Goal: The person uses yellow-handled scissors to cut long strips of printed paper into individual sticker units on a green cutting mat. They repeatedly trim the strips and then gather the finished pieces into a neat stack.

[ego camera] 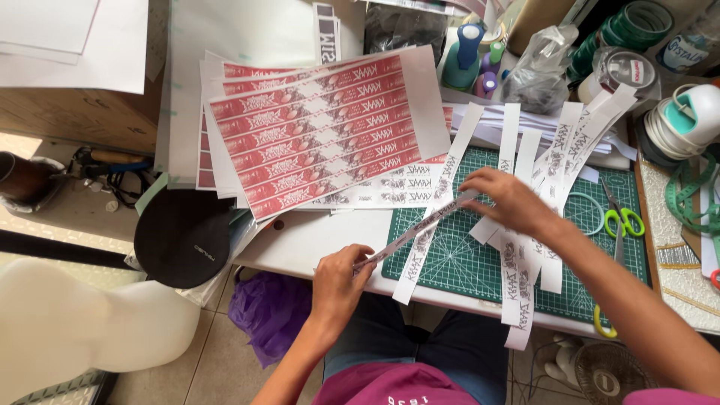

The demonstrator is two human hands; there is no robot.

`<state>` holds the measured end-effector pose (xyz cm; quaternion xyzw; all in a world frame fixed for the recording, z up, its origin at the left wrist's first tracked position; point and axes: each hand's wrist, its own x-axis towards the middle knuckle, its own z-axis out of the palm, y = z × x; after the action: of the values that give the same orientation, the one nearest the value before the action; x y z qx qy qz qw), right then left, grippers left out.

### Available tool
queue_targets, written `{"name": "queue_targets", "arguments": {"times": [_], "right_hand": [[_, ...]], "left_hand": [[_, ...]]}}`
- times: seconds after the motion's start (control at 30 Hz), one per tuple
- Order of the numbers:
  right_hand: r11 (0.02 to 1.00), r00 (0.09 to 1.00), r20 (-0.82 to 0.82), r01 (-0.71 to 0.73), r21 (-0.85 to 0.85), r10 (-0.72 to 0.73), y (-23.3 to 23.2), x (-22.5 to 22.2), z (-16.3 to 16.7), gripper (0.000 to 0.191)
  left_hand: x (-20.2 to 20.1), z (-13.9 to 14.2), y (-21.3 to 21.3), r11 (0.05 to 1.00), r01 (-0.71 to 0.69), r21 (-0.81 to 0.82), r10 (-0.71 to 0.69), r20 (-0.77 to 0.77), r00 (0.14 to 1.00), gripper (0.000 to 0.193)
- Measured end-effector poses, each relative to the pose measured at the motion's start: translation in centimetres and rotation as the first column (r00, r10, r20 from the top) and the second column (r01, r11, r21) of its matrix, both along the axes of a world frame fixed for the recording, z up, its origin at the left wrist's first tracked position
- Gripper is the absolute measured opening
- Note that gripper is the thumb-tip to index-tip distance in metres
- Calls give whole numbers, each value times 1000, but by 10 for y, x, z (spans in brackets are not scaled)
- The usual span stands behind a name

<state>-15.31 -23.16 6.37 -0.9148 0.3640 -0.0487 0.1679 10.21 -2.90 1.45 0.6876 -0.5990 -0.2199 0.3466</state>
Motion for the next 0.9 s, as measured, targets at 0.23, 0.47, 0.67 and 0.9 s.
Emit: {"name": "queue_targets", "arguments": {"times": [0.23,0.47,0.67,0.9], "right_hand": [[845,828,174,-509,-161,532,53,32,8,60],[823,983,51,-177,539,178,63,19,19,27],[826,990,142,-81,558,1,31,-14,6,25],[885,938,156,224,409,-309,-50,-15,60,22]], "left_hand": [[11,60,1,858,510,-65,-451,381,807,15],[54,123,-33,814,581,-12,-474,564,676,21],[77,164,-103,833,551,40,-476,559,679,9],[86,201,-213,836,547,-29,-314,794,521,15]]}}
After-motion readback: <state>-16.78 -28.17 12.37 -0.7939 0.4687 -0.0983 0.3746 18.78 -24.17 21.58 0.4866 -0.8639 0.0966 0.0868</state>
